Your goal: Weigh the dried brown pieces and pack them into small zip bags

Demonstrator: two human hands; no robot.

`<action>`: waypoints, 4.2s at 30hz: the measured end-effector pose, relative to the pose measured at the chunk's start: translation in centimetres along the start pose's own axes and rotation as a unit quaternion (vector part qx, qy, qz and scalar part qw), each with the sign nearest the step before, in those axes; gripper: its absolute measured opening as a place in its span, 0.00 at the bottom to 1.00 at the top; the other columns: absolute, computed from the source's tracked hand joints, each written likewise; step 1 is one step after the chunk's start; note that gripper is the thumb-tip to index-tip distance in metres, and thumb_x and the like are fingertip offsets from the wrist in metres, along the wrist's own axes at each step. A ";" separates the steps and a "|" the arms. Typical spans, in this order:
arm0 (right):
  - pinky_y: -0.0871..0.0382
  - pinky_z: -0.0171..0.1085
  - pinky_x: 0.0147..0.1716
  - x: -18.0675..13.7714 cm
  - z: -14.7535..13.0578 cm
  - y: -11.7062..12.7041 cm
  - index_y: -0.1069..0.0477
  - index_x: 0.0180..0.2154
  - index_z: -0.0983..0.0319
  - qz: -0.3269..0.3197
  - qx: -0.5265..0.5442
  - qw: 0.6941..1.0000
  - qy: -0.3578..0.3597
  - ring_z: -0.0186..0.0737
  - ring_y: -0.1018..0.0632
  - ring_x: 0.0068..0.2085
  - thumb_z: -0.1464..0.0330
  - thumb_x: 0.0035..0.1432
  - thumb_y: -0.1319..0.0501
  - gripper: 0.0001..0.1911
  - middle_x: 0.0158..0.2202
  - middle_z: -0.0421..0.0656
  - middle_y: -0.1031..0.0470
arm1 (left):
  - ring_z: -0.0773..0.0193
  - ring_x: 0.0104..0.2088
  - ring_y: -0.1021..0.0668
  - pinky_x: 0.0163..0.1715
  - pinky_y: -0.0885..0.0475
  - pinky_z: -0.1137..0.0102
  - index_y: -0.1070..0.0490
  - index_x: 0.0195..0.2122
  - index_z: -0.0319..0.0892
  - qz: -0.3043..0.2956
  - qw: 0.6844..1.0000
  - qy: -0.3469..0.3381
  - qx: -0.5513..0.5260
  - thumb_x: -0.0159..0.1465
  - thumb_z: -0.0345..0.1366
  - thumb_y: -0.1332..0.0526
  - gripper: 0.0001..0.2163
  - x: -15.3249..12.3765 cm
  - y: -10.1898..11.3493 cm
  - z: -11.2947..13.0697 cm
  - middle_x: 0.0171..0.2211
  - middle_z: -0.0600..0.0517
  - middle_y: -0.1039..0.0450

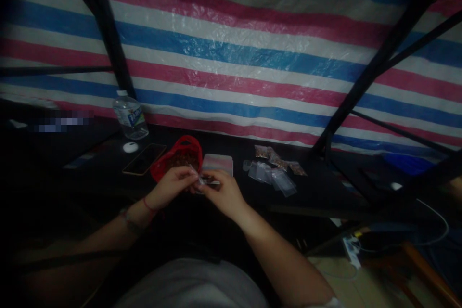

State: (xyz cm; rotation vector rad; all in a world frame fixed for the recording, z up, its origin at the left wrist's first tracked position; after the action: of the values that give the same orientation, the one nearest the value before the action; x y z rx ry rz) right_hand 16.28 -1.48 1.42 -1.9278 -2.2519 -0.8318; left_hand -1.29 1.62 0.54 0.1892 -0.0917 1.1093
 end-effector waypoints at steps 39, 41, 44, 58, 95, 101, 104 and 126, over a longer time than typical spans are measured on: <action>0.29 0.40 0.40 4.0 5.5 -2.0 0.35 0.49 0.54 0.001 0.333 0.923 -0.193 0.42 0.26 0.46 0.66 0.47 0.36 0.25 0.51 0.43 0.31 | 0.65 0.33 0.25 0.35 0.32 0.72 0.30 0.21 0.39 0.132 0.933 -0.159 0.296 0.56 0.31 0.49 0.11 0.7 3.8 0.8 0.30 0.51 0.25; 0.28 0.38 0.36 5.2 5.6 -2.9 0.34 0.48 0.55 -0.073 0.407 0.881 -0.230 0.39 0.24 0.39 0.65 0.48 0.35 0.24 0.43 0.42 0.27 | 0.66 0.29 0.26 0.31 0.32 0.73 0.30 0.21 0.39 0.150 0.930 -0.146 0.302 0.57 0.33 0.48 0.11 0.9 4.8 0.5 0.26 0.52 0.27; 0.28 0.34 0.30 6.9 5.4 -3.6 0.32 0.44 0.57 -0.128 0.432 0.857 -0.251 0.34 0.23 0.31 0.67 0.46 0.32 0.21 0.34 0.39 0.25 | 0.67 0.26 0.28 0.27 0.34 0.74 0.28 0.23 0.38 0.201 0.925 -0.121 0.299 0.58 0.36 0.48 0.13 1.1 6.6 -0.2 0.22 0.54 0.29; 0.29 0.36 0.32 13.0 5.4 -2.2 0.25 0.31 0.62 -0.008 0.015 0.997 -0.073 0.35 0.24 0.30 0.68 0.49 0.38 0.06 0.30 0.41 0.23 | 0.61 0.39 0.23 0.41 0.29 0.68 0.30 0.43 0.40 0.227 0.910 -0.066 0.340 0.60 0.32 0.50 0.13 2.3 10.8 -3.0 0.40 0.48 0.24; 0.28 0.34 0.25 9.8 3.9 -3.0 0.31 0.40 0.59 -0.012 0.133 0.985 -0.108 0.32 0.26 0.23 0.62 0.45 0.35 0.18 0.25 0.37 0.27 | 0.61 0.35 0.21 0.38 0.26 0.64 0.42 0.56 0.37 0.175 0.984 -0.023 0.019 0.53 0.39 0.37 0.29 2.2 7.5 -2.6 0.39 0.45 0.24; 0.34 0.30 0.21 8.1 4.6 -1.3 0.29 0.37 0.61 0.037 0.177 0.971 -0.154 0.31 0.26 0.24 0.60 0.45 0.34 0.17 0.26 0.38 0.25 | 0.62 0.34 0.21 0.36 0.26 0.66 0.38 0.52 0.38 0.166 0.984 -0.051 0.041 0.52 0.39 0.35 0.26 2.0 6.7 -1.9 0.34 0.49 0.25; 0.33 0.30 0.23 7.2 4.8 -0.7 0.28 0.35 0.62 0.026 0.196 0.967 -0.159 0.33 0.24 0.28 0.59 0.42 0.32 0.18 0.30 0.40 0.24 | 0.63 0.30 0.22 0.32 0.26 0.68 0.39 0.54 0.39 0.131 0.987 -0.052 0.072 0.54 0.39 0.36 0.27 1.8 5.8 -1.5 0.29 0.53 0.27; 0.42 0.48 0.59 -5.5 12.4 20.6 0.25 0.46 0.59 0.163 -0.374 0.913 -0.025 0.45 0.32 0.57 0.71 0.52 0.49 0.21 0.55 0.47 0.31 | 0.63 0.31 0.23 0.32 0.27 0.70 0.30 0.45 0.40 0.177 0.956 -0.078 0.221 0.57 0.45 0.40 0.18 1.0 5.6 0.3 0.32 0.50 0.25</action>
State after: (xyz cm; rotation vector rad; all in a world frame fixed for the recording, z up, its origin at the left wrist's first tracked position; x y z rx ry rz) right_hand 40.33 0.40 -3.91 -2.5232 -1.6556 -1.7778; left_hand -5.89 4.88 1.58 0.6837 -0.0155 1.4642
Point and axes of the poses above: each hand's wrist, its own x-axis towards the middle knuckle, its own y-axis out of the back of the hand, z = x × y, the point moved 1 cm from there along x, towards the middle knuckle
